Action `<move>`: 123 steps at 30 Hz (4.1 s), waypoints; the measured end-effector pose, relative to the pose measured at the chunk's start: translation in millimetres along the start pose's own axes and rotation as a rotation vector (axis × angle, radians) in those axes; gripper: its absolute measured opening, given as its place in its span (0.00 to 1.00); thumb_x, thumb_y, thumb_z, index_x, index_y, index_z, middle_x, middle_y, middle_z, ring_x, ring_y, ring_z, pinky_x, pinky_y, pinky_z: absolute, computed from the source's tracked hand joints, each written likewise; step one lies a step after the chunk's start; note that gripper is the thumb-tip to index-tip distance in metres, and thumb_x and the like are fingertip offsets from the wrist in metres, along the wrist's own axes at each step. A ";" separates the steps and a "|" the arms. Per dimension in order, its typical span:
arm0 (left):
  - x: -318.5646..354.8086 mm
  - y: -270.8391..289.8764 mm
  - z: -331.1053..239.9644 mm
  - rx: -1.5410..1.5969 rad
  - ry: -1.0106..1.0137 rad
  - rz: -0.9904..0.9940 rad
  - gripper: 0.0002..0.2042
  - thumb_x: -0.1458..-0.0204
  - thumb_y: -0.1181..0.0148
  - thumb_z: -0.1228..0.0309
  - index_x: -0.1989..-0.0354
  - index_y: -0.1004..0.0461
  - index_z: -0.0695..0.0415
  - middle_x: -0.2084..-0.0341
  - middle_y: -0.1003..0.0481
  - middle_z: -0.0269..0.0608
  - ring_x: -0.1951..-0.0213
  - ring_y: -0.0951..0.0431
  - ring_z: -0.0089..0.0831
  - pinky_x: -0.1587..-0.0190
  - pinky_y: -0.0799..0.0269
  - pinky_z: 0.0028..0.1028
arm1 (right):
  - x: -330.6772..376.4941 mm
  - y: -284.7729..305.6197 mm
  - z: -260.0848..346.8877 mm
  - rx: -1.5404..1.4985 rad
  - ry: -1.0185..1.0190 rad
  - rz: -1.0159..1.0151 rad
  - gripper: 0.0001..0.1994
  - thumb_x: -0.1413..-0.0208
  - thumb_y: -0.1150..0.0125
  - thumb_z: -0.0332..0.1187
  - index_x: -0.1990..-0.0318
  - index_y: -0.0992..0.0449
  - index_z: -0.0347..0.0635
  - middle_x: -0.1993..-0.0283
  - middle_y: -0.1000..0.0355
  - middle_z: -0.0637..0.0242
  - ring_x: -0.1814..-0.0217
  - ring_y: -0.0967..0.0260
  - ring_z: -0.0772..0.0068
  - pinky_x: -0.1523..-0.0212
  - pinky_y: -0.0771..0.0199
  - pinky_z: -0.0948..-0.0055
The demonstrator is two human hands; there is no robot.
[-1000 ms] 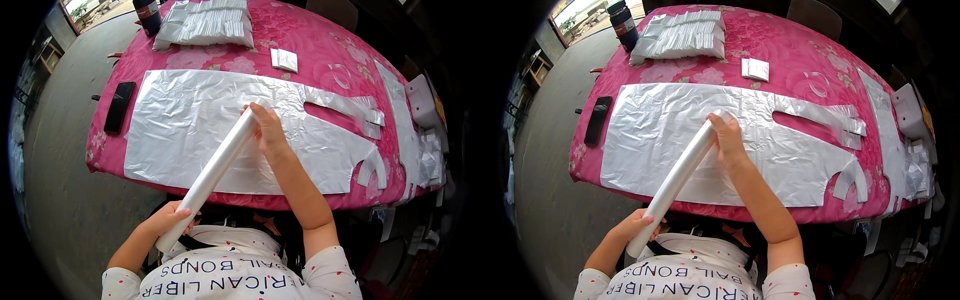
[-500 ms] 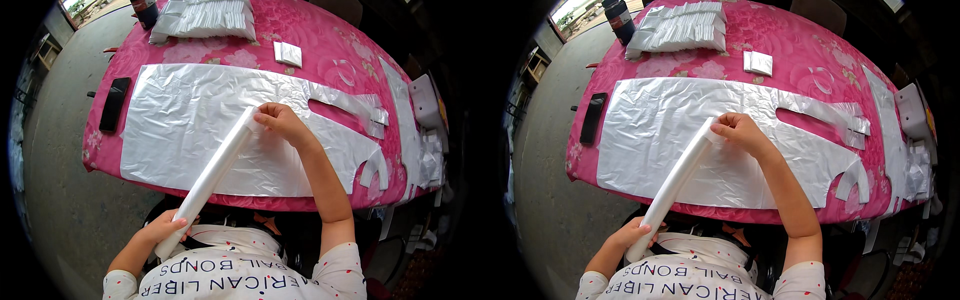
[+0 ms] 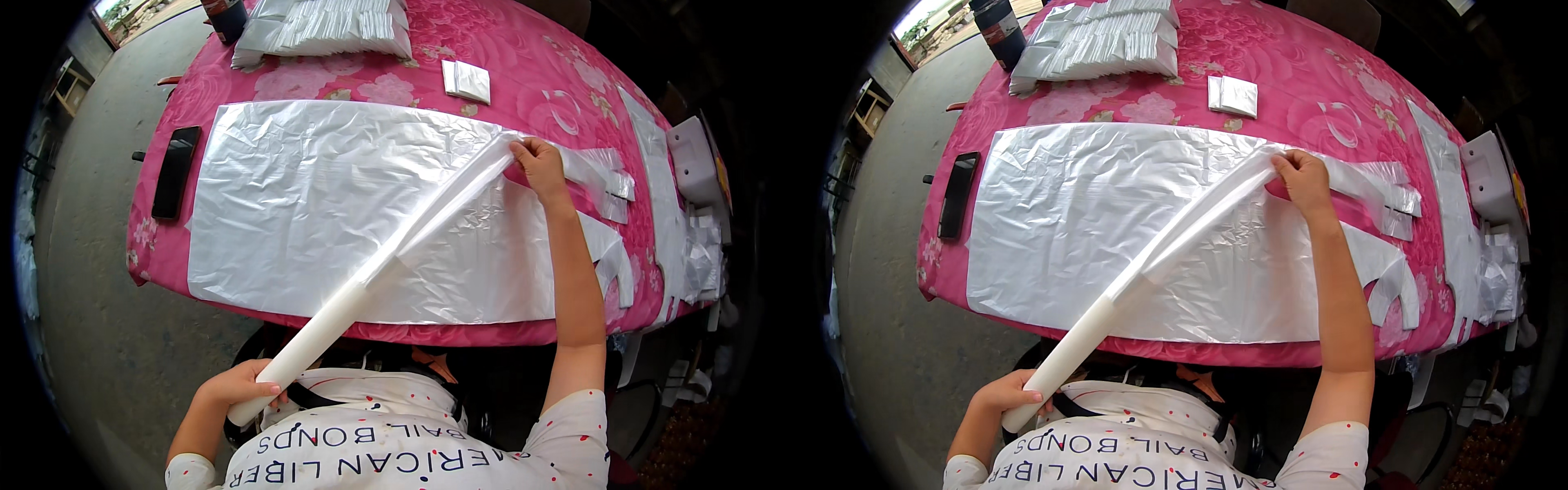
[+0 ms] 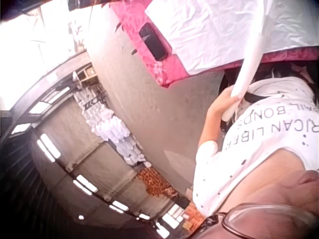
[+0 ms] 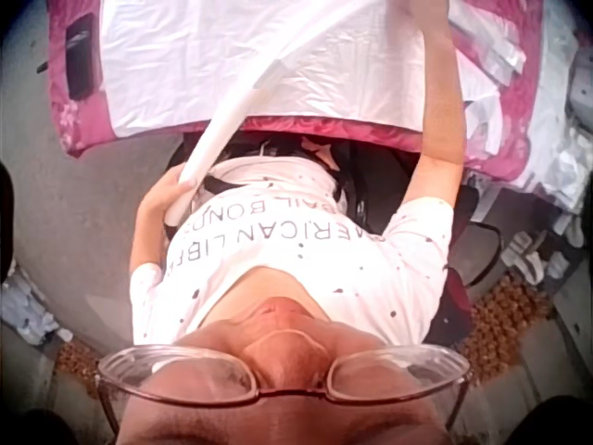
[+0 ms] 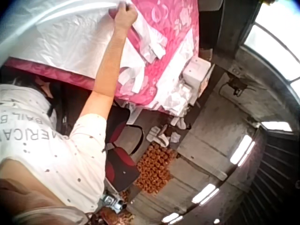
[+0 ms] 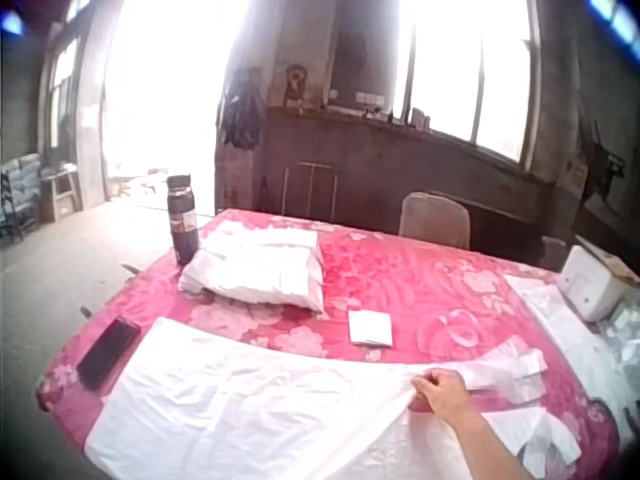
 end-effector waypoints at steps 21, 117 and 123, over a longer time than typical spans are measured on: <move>-65.6 -90.9 -197.4 -1.688 -1.398 -0.399 0.18 0.60 0.37 0.63 0.62 0.29 0.60 0.63 0.28 0.42 0.59 0.27 0.38 0.53 0.32 0.38 | -5.9 -105.7 50.2 -0.057 0.021 0.372 0.09 0.48 0.40 0.34 0.66 0.24 0.37 0.76 0.31 0.74 0.74 0.38 0.86 0.72 0.36 0.83; -74.9 -61.5 -177.5 -1.078 -1.334 -0.712 0.28 0.50 0.47 0.64 0.42 0.42 0.66 0.45 0.39 0.55 0.47 0.35 0.47 0.44 0.41 0.40 | 126.3 -131.3 81.3 0.024 -0.418 0.633 0.12 0.47 0.45 0.35 0.74 0.25 0.33 0.81 0.29 0.67 0.80 0.30 0.80 0.76 0.34 0.79; -108.0 -84.4 -155.9 -1.540 -0.982 -0.641 0.36 0.51 0.48 0.54 0.40 0.48 0.68 0.38 0.49 0.56 0.35 0.53 0.47 0.36 0.58 0.41 | 123.2 -134.0 76.8 0.021 -0.425 0.635 0.12 0.48 0.43 0.34 0.77 0.28 0.34 0.82 0.30 0.68 0.80 0.29 0.80 0.79 0.35 0.81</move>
Point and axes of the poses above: each hand's wrist, its own x-axis away from the middle knuckle, its own y-axis out of the back of the hand, z = x × y, the point moved 5 cm from there along -x, towards the middle knuckle
